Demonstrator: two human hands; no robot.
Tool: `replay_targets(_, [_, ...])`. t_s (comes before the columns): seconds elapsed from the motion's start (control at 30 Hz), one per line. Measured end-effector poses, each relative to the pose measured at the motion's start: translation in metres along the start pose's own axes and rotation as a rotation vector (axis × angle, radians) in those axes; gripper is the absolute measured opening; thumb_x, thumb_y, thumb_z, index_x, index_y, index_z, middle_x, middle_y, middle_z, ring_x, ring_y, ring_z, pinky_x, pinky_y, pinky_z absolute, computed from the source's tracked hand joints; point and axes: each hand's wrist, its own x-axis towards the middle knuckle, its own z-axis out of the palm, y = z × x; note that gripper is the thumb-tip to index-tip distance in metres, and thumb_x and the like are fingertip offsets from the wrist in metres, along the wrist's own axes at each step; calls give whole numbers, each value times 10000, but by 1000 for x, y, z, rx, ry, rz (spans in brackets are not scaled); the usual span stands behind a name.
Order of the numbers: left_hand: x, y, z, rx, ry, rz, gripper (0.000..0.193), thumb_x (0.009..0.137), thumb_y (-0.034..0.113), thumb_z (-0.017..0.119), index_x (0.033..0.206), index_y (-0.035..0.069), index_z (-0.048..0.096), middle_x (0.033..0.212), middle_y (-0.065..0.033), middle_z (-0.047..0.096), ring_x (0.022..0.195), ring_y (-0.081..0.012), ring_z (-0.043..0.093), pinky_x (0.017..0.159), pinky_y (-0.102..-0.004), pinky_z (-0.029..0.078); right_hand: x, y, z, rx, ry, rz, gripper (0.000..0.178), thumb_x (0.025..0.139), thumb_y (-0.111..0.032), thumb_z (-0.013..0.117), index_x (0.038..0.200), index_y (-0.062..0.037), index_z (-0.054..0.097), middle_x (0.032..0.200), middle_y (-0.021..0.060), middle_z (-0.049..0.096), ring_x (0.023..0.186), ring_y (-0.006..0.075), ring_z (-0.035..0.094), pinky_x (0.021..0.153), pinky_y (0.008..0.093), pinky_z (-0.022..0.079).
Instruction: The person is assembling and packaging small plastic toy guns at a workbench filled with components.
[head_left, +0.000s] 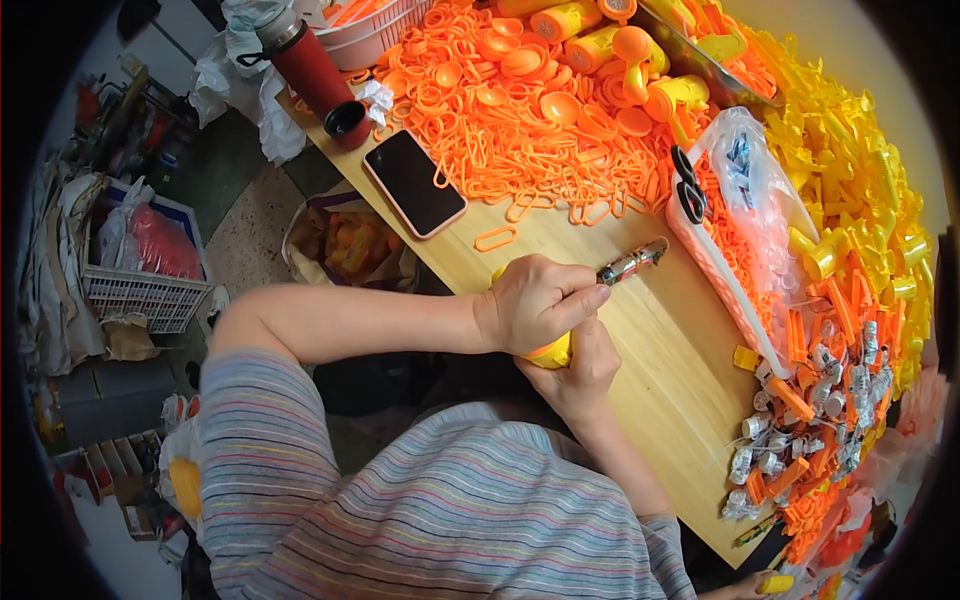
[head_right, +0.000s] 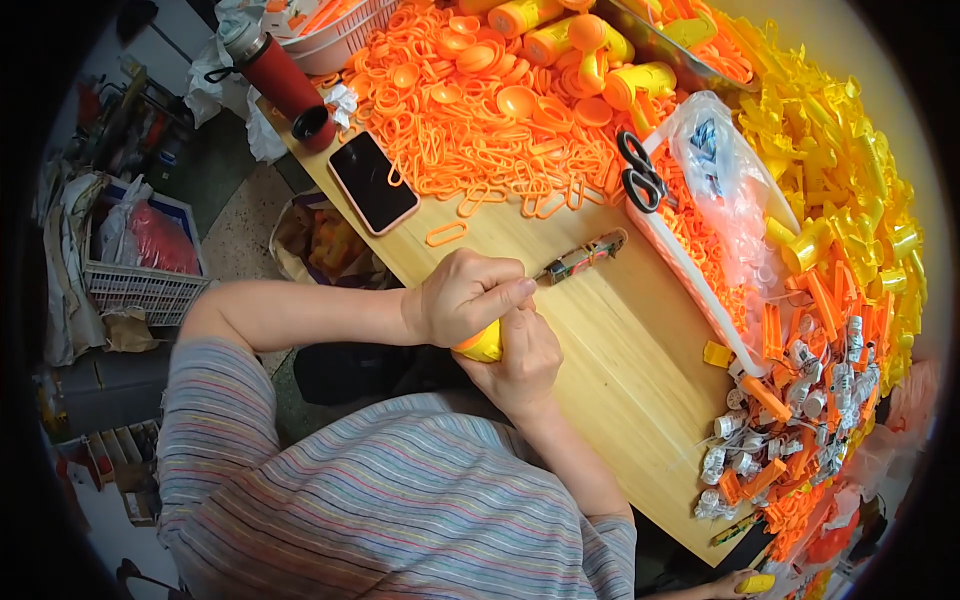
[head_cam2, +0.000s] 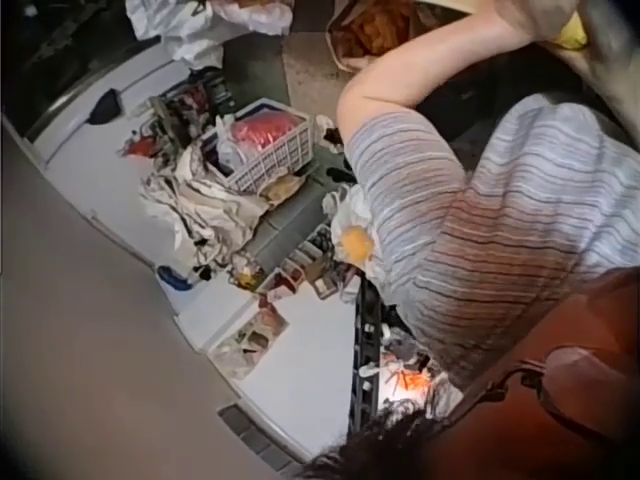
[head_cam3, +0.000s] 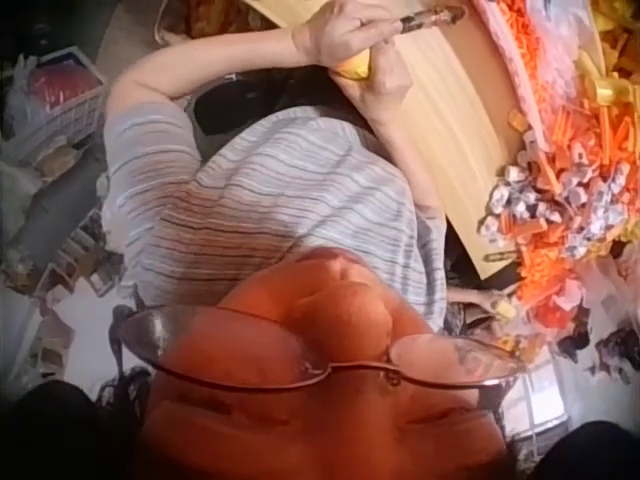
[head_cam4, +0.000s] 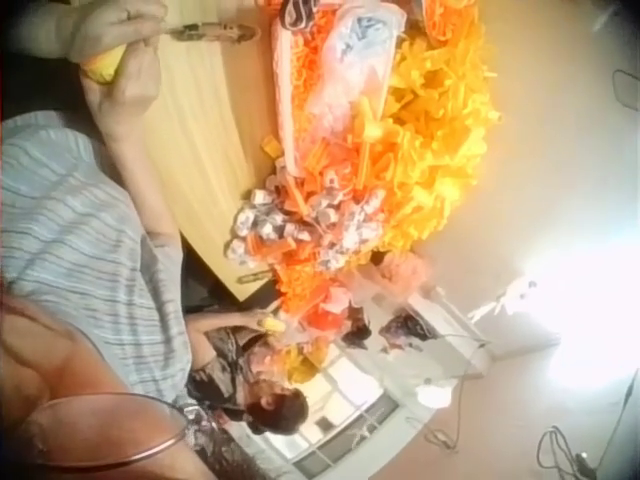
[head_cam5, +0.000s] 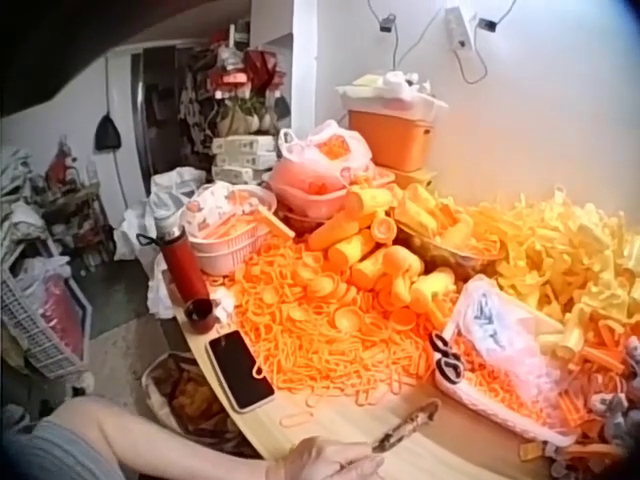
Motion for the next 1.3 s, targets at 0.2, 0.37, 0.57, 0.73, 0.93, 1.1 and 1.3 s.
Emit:
replay_targets(0.2, [53,-41,-45,208,411,235,178,927,184,657,1011,34,702,849,-144,694,702,-175,661,631,-311,524,2,4,-5,69,20,180,563,665,-165,878,1110,4,576,914,136,663,791,256,669,714,347,539])
replay_targets(0.37, [93,-117,-144,867,519,161,300,842,20,569,1113,89,679,974,-153,700,912,-330,657,792,-439,546,3,6,-9,175,35,264,596,692,-113,874,1181,1,553,967,102,676,875,179,669,807,315,537])
replay_targets(0.57, [109,-131,-156,1096,352,149,380,796,-31,569,1159,65,629,926,-173,684,923,-357,632,803,-464,532,5,6,-7,140,50,285,588,684,-134,881,1163,-3,565,965,103,674,858,181,669,796,315,540])
replay_targets(0.73, [98,-93,-114,440,478,80,259,877,72,651,1135,60,631,892,-62,675,802,-182,621,717,-340,515,4,8,-11,168,82,340,570,698,-114,874,1165,-5,565,969,84,673,881,164,658,814,314,534])
replay_targets(0.93, [42,-31,-42,-537,55,-326,156,959,215,663,1005,67,640,804,46,611,686,-3,509,582,-179,400,5,19,-18,305,129,512,508,761,-81,832,1184,-8,560,1011,63,665,905,147,649,818,307,529])
replay_targets(1.1, [27,-42,-17,-551,152,-303,160,953,219,676,918,69,632,773,51,586,673,-9,494,572,-177,393,3,16,-25,663,208,834,458,810,-149,813,1166,-14,559,1010,82,670,853,156,669,743,307,554])
replay_targets(1.3, [20,-46,-5,-601,118,-271,179,953,210,675,876,57,621,773,38,561,698,-27,483,639,-202,426,-6,16,-30,901,136,1027,494,898,-335,695,1241,-31,512,1012,118,656,865,234,690,717,392,594])
